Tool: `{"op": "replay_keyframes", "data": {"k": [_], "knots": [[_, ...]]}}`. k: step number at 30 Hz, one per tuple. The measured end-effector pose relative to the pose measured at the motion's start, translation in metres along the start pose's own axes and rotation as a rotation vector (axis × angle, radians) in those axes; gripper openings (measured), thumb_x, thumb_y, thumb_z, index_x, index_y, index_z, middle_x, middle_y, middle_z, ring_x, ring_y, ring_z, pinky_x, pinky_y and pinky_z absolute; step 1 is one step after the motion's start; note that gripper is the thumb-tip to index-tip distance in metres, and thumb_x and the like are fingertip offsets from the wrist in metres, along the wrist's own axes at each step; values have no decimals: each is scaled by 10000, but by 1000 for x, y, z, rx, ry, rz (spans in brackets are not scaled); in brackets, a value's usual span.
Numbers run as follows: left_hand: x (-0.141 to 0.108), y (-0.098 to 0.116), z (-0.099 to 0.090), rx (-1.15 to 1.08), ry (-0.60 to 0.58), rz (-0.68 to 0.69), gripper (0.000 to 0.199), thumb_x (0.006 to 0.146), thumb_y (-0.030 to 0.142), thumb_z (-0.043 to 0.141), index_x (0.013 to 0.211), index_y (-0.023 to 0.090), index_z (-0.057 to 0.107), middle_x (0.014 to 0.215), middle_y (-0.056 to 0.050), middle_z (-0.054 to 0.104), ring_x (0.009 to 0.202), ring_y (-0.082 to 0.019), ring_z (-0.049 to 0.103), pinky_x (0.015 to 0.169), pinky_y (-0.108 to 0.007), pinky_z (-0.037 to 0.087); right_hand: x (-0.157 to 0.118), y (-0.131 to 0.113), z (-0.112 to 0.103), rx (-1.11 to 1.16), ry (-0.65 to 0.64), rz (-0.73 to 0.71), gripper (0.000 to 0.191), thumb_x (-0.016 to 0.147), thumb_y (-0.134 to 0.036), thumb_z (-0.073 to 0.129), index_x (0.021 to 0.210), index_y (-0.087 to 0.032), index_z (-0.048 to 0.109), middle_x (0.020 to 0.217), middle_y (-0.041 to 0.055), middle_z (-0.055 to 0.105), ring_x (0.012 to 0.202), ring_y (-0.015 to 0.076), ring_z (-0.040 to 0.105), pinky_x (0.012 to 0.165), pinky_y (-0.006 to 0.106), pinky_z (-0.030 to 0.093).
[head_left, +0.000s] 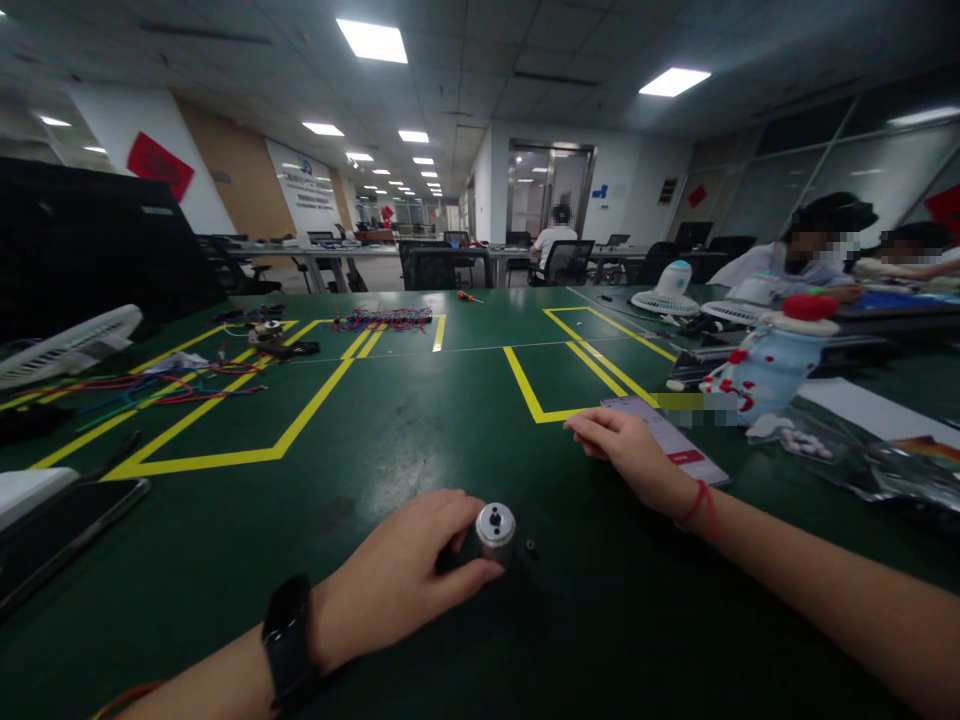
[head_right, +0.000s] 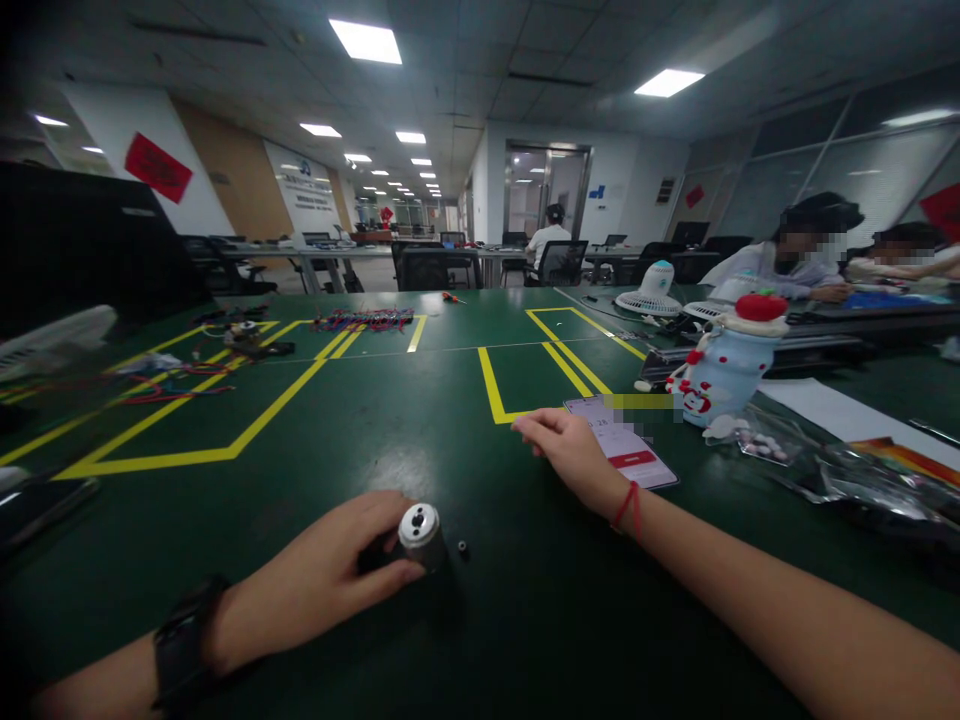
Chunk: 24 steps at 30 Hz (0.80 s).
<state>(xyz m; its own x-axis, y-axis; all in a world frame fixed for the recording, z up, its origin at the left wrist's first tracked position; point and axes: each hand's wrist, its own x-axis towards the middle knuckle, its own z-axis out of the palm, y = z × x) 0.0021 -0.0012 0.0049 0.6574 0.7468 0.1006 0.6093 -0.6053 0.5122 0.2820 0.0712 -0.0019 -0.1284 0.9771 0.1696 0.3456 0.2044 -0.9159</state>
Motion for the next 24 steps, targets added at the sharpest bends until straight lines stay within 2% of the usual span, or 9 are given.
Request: {"op": "replay_keyframes", "data": {"k": [3, 6, 9, 11, 13, 15, 20, 24], "knots": [[0, -1, 0, -4, -3, -1, 160, 928, 348, 588, 908, 198, 534, 847, 4, 551, 752, -175, 487, 656, -282, 343, 10, 15, -6, -13, 39, 16, 350, 891, -461, 536, 927, -131, 648, 756, 20, 567, 584, 112, 485, 519, 251, 385], [1, -1, 0, 1, -8, 0, 162, 929, 346, 584, 905, 194, 533, 845, 2, 550, 749, -174, 486, 657, -282, 345, 6, 9, -5, -58, -11, -5, 307, 867, -431, 584, 887, -138, 676, 749, 20, 590, 624, 128, 514, 564, 267, 414], [1, -1, 1, 7, -7, 5, 166, 929, 348, 581, 900, 192, 534, 837, 2, 551, 748, -174, 489, 656, -281, 347, -10, -10, 3, -151, -224, -116, 202, 765, -362, 730, 845, -177, 728, 811, 19, 638, 708, 147, 550, 662, 288, 453], [1, -1, 2, 12, -4, 6, 176, 930, 357, 579, 892, 191, 535, 831, 1, 552, 744, -174, 489, 650, -278, 348, -21, -23, 11, -274, -486, -311, 219, 741, -338, 768, 908, -201, 737, 960, 36, 642, 830, 167, 577, 751, 310, 471], [1, -1, 2, 17, -2, 2, 186, 930, 368, 576, 887, 191, 536, 826, 0, 551, 740, -173, 489, 643, -275, 349, -30, -31, 18, -344, -601, -435, 190, 754, -311, 769, 911, -208, 736, 1036, 45, 621, 937, 185, 576, 839, 337, 465], [1, -1, 2, 22, 1, -3, 190, 929, 371, 575, 885, 190, 536, 822, -1, 552, 737, -174, 487, 639, -274, 351, -35, -36, 24, -322, -574, -455, 121, 791, -263, 740, 891, -196, 726, 1028, 45, 606, 947, 177, 578, 854, 331, 468], [1, -1, 2, 18, 4, 0, 176, 925, 363, 582, 923, 190, 548, 851, -8, 570, 749, -179, 497, 661, -284, 367, -41, -51, 38, -166, -285, -433, 81, 842, -245, 696, 909, -200, 699, 979, 35, 579, 893, 155, 576, 759, 277, 481], [1, -2, 4, 18, 17, 8, 157, 920, 347, 581, 950, 195, 555, 862, -12, 577, 756, -184, 504, 669, -289, 372, -44, -62, 46, -190, -322, -478, 81, 845, -217, 685, 924, -215, 702, 1001, 37, 573, 907, 160, 577, 800, 289, 484]]}}
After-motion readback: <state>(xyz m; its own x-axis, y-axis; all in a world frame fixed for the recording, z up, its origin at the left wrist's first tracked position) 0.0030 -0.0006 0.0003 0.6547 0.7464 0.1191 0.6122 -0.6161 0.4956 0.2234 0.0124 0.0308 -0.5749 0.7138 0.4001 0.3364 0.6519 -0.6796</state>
